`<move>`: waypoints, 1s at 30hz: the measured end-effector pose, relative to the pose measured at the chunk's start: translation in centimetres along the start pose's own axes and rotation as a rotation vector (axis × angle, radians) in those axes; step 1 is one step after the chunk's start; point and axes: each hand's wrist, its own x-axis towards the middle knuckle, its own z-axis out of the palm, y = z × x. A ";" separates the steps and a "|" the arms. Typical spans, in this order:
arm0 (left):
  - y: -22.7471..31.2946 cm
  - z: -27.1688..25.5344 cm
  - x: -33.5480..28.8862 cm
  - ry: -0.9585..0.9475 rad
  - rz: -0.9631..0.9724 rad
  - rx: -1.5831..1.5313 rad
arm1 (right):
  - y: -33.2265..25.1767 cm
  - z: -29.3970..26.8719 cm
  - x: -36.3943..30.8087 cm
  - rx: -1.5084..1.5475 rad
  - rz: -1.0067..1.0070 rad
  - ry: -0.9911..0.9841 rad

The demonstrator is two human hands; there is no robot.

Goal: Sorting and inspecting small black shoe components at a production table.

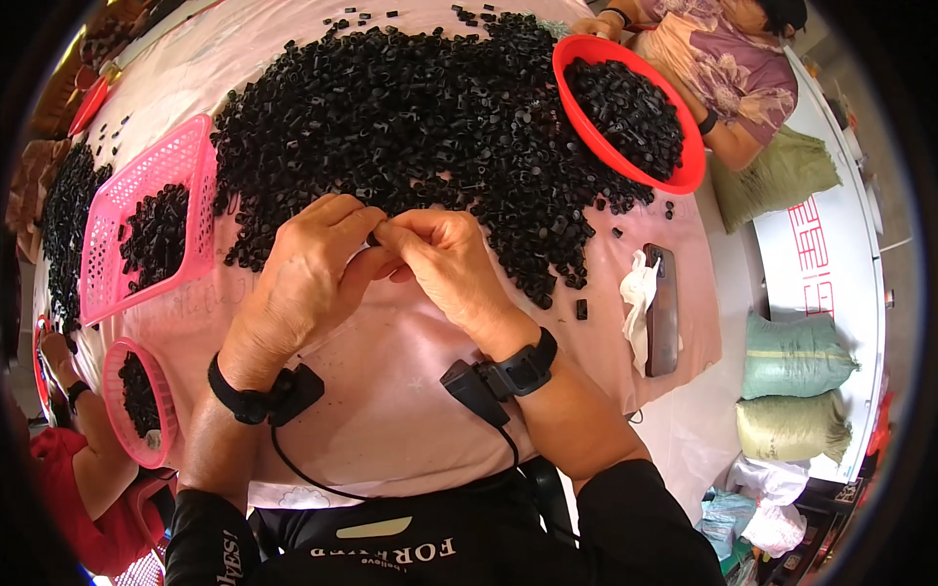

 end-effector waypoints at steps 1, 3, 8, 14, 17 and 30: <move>0.1 0.1 0.1 0.002 -0.001 0.000 | 0.0 -0.1 0.0 0.036 0.013 0.007; 0.2 0.2 0.1 0.044 -0.018 0.019 | 0.0 0.0 0.1 0.047 0.013 -0.001; -1.8 -1.6 0.3 0.318 -0.177 0.224 | -0.5 0.5 0.3 0.154 0.085 0.061; -6.9 -8.2 -0.1 0.812 -0.158 0.770 | -0.2 0.1 0.5 0.041 0.065 0.102; -4.6 -7.3 -0.1 0.410 -0.466 0.182 | -0.1 0.1 0.4 0.035 0.074 0.060; -2.9 -0.7 -1.3 -0.069 -0.292 0.165 | 0.4 0.4 0.7 0.047 0.023 0.086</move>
